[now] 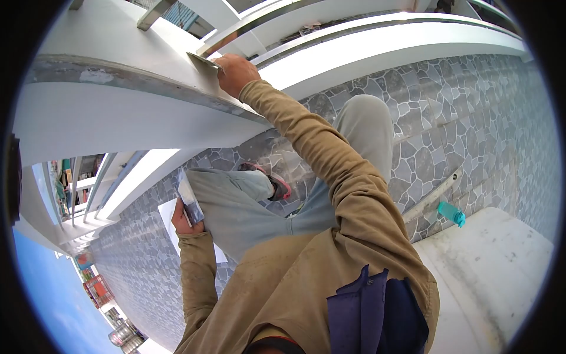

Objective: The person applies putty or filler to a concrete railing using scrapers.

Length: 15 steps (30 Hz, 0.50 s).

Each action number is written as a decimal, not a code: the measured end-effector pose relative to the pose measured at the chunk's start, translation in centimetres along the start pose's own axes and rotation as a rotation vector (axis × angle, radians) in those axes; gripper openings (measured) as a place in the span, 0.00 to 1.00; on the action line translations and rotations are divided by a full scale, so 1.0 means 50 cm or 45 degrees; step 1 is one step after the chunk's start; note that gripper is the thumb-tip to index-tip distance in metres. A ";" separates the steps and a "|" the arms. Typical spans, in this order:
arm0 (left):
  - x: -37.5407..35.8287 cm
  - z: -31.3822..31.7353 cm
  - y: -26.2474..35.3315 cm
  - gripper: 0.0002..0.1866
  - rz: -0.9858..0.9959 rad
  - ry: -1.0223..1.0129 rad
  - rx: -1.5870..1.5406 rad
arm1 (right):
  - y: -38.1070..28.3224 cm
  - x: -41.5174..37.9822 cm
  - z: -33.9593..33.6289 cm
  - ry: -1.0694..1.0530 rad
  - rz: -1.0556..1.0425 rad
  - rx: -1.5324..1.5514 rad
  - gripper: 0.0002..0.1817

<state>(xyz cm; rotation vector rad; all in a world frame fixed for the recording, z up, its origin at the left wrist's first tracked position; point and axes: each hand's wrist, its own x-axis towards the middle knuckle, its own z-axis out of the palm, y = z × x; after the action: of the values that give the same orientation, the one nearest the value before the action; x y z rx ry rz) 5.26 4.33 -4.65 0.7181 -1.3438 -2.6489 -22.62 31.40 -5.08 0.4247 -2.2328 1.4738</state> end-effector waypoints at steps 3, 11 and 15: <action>0.001 0.000 -0.002 0.18 -0.011 0.020 0.001 | 0.004 -0.001 0.003 -0.021 -0.032 0.012 0.09; -0.002 0.002 0.004 0.18 -0.042 0.006 0.030 | 0.005 0.004 -0.002 -0.215 -0.093 0.049 0.17; 0.002 0.015 0.004 0.18 -0.068 0.012 -0.018 | -0.016 0.001 -0.022 -0.408 -0.126 -0.014 0.24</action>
<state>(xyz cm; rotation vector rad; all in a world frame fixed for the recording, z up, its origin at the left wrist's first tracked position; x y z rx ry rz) 4.80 4.72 -4.16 0.7745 -1.3205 -2.6890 -22.09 32.09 -4.02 0.8054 -2.4197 1.4238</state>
